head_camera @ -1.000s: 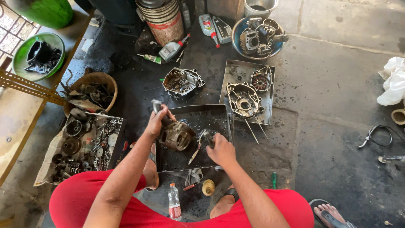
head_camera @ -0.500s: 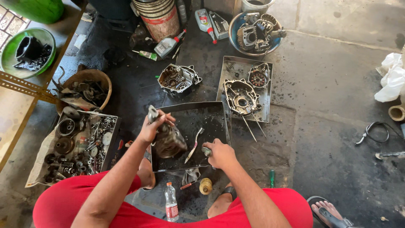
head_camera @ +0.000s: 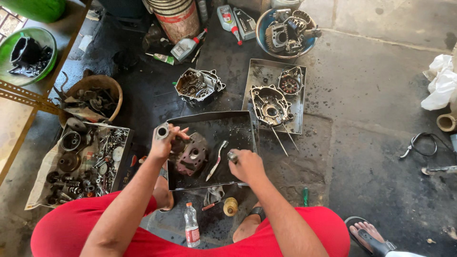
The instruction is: The person scrubs a metal engine cylinder with a brush and solvent, rotating the part to clean multiple surfaces. The person then places the cleaned part into a tray with other engine components.
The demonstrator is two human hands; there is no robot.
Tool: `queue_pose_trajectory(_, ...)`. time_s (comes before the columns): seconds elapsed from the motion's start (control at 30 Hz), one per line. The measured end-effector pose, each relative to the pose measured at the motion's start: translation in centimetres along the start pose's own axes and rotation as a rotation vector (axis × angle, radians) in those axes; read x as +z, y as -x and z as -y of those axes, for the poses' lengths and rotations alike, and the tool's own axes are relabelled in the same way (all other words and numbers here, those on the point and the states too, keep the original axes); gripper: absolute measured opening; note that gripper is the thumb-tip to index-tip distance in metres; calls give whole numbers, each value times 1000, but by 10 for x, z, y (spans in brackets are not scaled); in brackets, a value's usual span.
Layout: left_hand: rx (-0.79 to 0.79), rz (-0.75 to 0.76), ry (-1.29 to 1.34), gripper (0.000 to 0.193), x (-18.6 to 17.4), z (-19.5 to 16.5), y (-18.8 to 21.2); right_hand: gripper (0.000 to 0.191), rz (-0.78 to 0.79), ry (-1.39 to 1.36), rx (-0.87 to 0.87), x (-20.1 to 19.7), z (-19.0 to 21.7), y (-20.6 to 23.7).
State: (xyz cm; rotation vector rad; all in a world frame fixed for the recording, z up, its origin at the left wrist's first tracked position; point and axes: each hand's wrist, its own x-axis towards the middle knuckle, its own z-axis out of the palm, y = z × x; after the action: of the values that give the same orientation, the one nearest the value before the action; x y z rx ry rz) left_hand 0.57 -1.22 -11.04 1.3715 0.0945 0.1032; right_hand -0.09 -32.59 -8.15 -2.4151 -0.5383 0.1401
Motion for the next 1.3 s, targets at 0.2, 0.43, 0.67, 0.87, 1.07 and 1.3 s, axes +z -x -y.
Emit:
queue_pose_trajectory(0.2,-15,87,-26,26,10,1,-10,40,-81,-333,137,-17,15,-6)
queue_pose_trajectory(0.43,-98,-307,-179,32,20,-3,-19,30,-261,-426,-225,23,45,-36)
queue_pose_trajectory(0.67,9,-363,-164,30,23,6,-18,42,3,-184,-162,32,9,-40)
queue_pose_trajectory(0.87,7,-362,-216,28,20,12,-23,30,-225,-508,-133,43,20,-53)
queue_pose_trajectory(1.07,-13,-429,-178,23,21,18,-28,30,-117,-346,56,35,30,-51)
queue_pose_trajectory(1.3,53,-460,-154,24,26,19,-31,31,-208,-559,13,69,62,-30)
